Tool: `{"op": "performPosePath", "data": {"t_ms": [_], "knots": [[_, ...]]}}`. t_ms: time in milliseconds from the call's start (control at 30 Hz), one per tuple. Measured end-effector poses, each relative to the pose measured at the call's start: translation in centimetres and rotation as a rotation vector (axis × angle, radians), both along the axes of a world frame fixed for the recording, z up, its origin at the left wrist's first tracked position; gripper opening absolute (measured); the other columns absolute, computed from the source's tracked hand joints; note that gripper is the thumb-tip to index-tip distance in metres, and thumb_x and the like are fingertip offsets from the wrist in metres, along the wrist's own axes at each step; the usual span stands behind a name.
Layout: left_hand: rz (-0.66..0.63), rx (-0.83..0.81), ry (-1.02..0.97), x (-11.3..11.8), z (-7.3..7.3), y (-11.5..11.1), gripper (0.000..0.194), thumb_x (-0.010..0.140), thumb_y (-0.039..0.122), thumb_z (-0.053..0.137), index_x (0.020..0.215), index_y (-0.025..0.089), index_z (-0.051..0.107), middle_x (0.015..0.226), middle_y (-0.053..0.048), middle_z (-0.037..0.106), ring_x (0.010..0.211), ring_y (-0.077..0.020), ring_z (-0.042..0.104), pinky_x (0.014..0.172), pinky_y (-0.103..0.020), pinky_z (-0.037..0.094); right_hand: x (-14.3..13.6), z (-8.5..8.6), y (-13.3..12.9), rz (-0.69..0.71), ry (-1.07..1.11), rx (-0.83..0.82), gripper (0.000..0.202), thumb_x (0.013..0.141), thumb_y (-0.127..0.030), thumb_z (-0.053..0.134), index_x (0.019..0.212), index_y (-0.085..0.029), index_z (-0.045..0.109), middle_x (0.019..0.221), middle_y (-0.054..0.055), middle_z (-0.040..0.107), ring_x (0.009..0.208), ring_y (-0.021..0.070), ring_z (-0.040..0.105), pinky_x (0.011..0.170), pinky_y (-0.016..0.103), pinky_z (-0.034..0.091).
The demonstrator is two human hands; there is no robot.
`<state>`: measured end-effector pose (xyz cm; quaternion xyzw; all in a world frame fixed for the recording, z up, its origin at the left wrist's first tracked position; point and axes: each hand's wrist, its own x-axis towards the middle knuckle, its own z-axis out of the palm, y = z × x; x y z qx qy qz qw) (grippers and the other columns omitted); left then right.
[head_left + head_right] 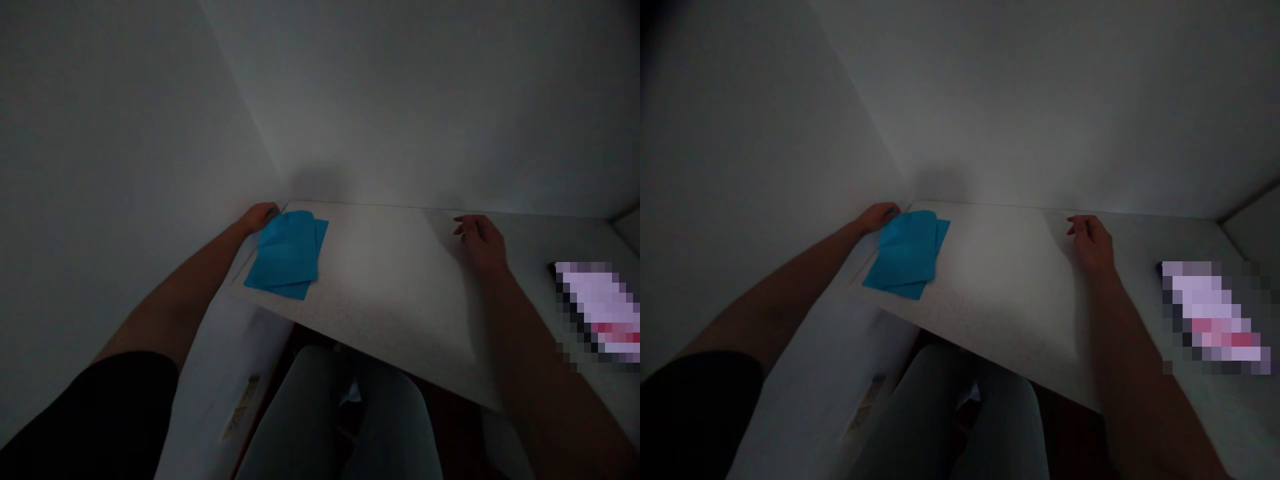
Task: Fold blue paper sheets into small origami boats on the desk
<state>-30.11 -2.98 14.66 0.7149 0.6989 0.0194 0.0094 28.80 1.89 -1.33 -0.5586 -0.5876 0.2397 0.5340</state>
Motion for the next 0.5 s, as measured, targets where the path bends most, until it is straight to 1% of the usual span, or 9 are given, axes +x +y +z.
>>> {"op": "performPosePath", "data": {"t_ms": [100, 167, 267, 333, 400, 433, 500], "knots": [[0.041, 0.008, -0.041, -0.2, -0.1, 1.4, 0.022, 0.096, 0.031, 0.054, 0.107, 0.022, 0.070, 0.119, -0.014, 0.078, 0.116, -0.0272, 0.068, 0.109, -0.039, 0.050, 0.0, 0.0, 0.0, 0.017, 0.052, -0.009, 0.035, 0.099, -0.051, 0.054, 0.107, -0.021, 0.072, 0.087, 0.004, 0.071, 0.069, 0.0173, 0.054, 0.072, 0.033, 0.045], [0.088, 0.024, -0.056, -0.1, -0.4, 2.1, 0.025, 0.093, 0.033, 0.058, 0.112, 0.021, 0.069, 0.119, -0.016, 0.078, 0.116, -0.0285, 0.068, 0.108, -0.040, 0.051, 0.0, 0.0, 0.0, 0.017, 0.060, -0.012, 0.033, 0.100, -0.049, 0.055, 0.108, -0.022, 0.072, 0.086, 0.004, 0.071, 0.068, 0.0172, 0.054, 0.072, 0.033, 0.045], [0.152, 0.000, -0.063, 0.6, -0.9, 2.3, 0.040, 0.085, 0.033, 0.068, 0.122, 0.018, 0.068, 0.125, -0.019, 0.076, 0.121, -0.0315, 0.067, 0.112, -0.043, 0.050, -0.1, 0.1, -0.1, 0.003, 0.044, -0.028, 0.032, 0.102, -0.047, 0.054, 0.109, -0.022, 0.073, 0.088, 0.004, 0.072, 0.069, 0.0173, 0.055, 0.072, 0.033, 0.045], [0.172, -0.047, -0.057, 1.1, -1.0, 2.2, 0.037, 0.081, 0.031, 0.072, 0.116, 0.016, 0.071, 0.123, -0.020, 0.076, 0.126, -0.0336, 0.067, 0.115, -0.043, 0.048, -0.2, 0.3, -0.2, 0.003, 0.042, -0.033, 0.033, 0.102, -0.047, 0.054, 0.108, -0.022, 0.073, 0.088, 0.004, 0.071, 0.069, 0.0169, 0.055, 0.073, 0.033, 0.045], [0.178, -0.105, -0.075, 1.2, -0.6, 2.0, 0.027, 0.081, 0.030, 0.073, 0.104, 0.017, 0.074, 0.114, -0.017, 0.077, 0.124, -0.0338, 0.069, 0.112, -0.041, 0.050, -0.3, 0.5, -0.2, 0.002, 0.050, -0.037, 0.033, 0.101, -0.046, 0.054, 0.108, -0.021, 0.074, 0.087, 0.004, 0.071, 0.069, 0.0165, 0.055, 0.072, 0.033, 0.045], [0.175, -0.151, -0.115, 1.0, -0.2, 1.9, 0.024, 0.081, 0.032, 0.073, 0.101, 0.018, 0.074, 0.109, -0.016, 0.078, 0.119, -0.0328, 0.071, 0.107, -0.040, 0.052, -0.4, 0.5, -0.3, -0.002, 0.052, -0.041, 0.033, 0.101, -0.046, 0.054, 0.108, -0.021, 0.074, 0.087, 0.004, 0.070, 0.068, 0.0163, 0.054, 0.071, 0.033, 0.045], [0.152, -0.287, -0.236, 0.4, 0.8, 1.8, 0.026, 0.082, 0.035, 0.074, 0.102, 0.020, 0.076, 0.105, -0.013, 0.079, 0.106, -0.0291, 0.074, 0.095, -0.037, 0.057, -0.4, 0.6, -0.2, -0.007, 0.049, -0.050, 0.033, 0.101, -0.046, 0.054, 0.109, -0.021, 0.074, 0.088, 0.004, 0.071, 0.067, 0.0163, 0.054, 0.070, 0.032, 0.044]]}}
